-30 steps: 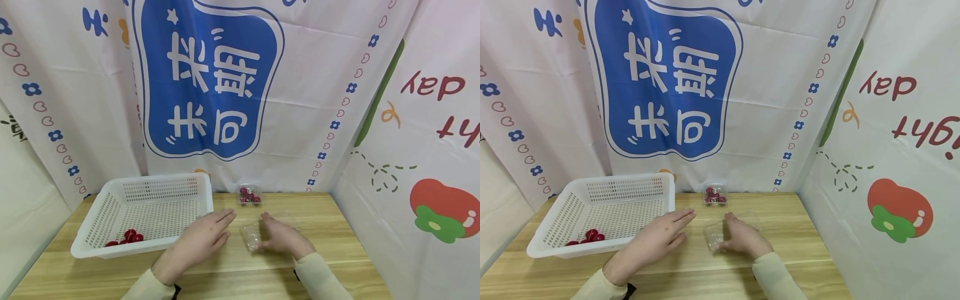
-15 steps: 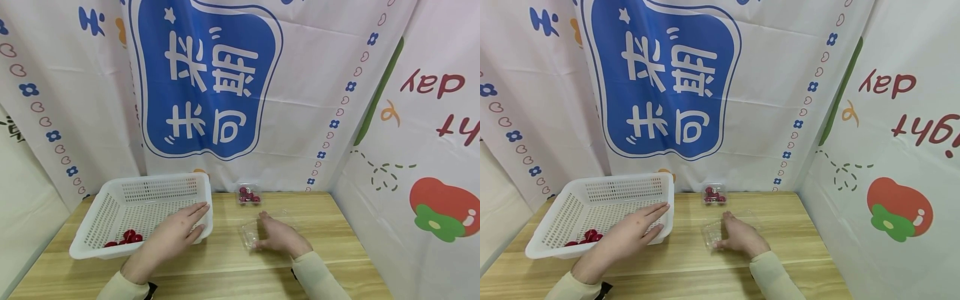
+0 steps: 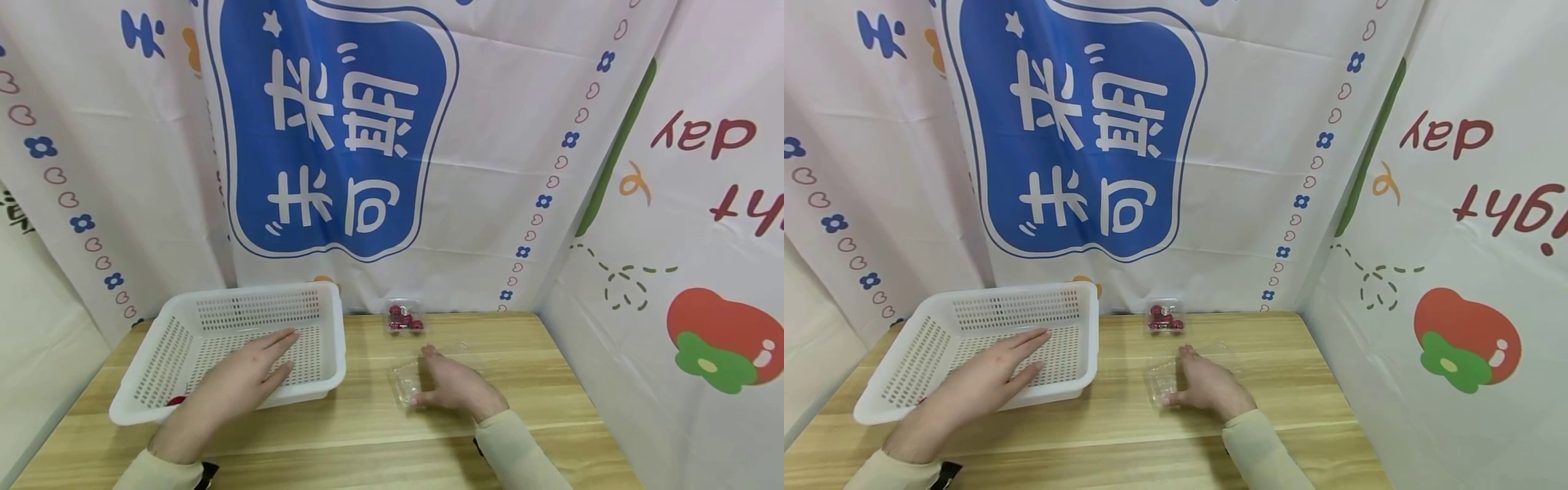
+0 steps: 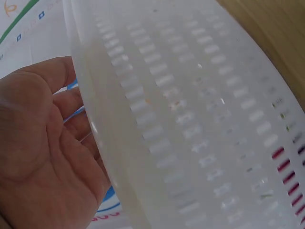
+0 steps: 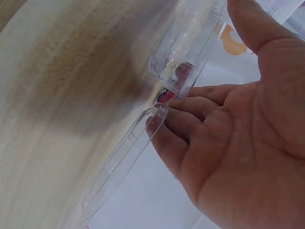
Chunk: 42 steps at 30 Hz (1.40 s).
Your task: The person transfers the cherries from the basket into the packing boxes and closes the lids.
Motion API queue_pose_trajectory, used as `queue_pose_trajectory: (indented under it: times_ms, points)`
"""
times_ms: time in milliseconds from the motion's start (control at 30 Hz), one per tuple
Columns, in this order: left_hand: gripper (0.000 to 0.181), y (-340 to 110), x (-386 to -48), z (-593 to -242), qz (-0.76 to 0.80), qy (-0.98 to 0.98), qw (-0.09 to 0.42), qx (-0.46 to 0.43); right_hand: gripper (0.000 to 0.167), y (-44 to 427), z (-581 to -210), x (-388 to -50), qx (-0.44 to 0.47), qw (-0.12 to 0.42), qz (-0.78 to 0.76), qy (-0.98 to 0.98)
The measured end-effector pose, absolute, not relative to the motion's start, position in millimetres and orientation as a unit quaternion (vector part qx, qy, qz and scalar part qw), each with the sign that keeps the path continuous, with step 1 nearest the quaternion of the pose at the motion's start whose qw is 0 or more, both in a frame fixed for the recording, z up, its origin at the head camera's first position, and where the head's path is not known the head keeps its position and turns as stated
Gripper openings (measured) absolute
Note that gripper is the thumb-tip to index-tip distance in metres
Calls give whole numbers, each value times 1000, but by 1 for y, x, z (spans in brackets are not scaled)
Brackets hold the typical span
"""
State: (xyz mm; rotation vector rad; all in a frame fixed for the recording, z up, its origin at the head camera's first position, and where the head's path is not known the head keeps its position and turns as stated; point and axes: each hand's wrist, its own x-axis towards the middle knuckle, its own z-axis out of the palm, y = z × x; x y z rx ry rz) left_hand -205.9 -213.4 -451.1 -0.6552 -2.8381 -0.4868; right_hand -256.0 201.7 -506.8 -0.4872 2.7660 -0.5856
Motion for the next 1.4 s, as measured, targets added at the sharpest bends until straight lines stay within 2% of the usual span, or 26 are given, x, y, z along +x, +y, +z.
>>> queue_pose_trajectory:
  times_ms: [533, 867, 1400]
  points:
    - [59, -276, -214, -457, -149, -973, 28, -172, 122, 201, -506, -256, -167, 133, -190, 958]
    - [53, -314, -225, -463, -143, -977, -3, -158, 125, 206, -513, -258, -184, 126, -207, 953]
    - [43, -338, -237, -470, -122, -975, -56, -176, 125, 201, -504, -255, -164, 138, -207, 955]
